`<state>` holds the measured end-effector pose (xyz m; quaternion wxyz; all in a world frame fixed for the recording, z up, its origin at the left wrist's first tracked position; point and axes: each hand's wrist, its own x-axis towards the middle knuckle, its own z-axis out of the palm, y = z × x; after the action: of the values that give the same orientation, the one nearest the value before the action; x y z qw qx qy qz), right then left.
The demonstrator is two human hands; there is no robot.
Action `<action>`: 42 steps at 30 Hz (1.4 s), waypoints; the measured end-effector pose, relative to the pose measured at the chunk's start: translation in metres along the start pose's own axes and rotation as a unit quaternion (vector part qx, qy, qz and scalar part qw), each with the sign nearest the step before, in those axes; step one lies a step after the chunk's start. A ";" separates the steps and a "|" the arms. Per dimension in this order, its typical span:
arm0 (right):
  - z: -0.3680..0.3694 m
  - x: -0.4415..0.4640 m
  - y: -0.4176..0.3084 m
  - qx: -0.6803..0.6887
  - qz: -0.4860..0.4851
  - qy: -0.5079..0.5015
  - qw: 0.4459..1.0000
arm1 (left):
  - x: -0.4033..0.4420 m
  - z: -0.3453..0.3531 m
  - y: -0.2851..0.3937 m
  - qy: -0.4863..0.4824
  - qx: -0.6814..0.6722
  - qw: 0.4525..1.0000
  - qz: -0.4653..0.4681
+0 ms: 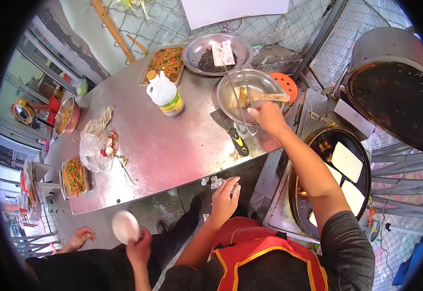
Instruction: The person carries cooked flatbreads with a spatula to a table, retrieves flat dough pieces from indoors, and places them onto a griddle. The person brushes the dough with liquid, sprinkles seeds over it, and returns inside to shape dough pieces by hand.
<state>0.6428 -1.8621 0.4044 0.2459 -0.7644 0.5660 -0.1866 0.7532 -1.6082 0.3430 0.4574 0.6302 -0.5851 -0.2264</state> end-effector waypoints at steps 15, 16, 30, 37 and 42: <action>-0.015 0.062 0.073 0.339 0.065 0.199 0.917 | -0.007 -0.006 -0.005 -0.008 -0.009 0.999 -0.036; -0.015 0.071 0.069 0.420 0.073 0.183 0.886 | -0.009 -0.005 -0.007 -0.009 -0.005 0.999 -0.039; 0.002 0.076 0.035 0.309 0.089 0.151 0.935 | -0.032 -0.009 -0.010 -0.015 0.004 0.998 -0.061; -0.007 0.044 0.089 0.691 0.140 0.211 0.677 | -0.028 0.008 -0.003 -0.071 0.046 0.996 0.007; -0.046 -0.041 0.156 0.807 0.175 0.206 0.525 | -0.028 0.031 0.018 -0.107 0.062 0.992 0.009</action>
<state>0.4839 -1.8680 0.3500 0.6621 -0.0652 0.3308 -0.6693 0.7123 -1.5893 0.3367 0.3546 0.6239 -0.6493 -0.2518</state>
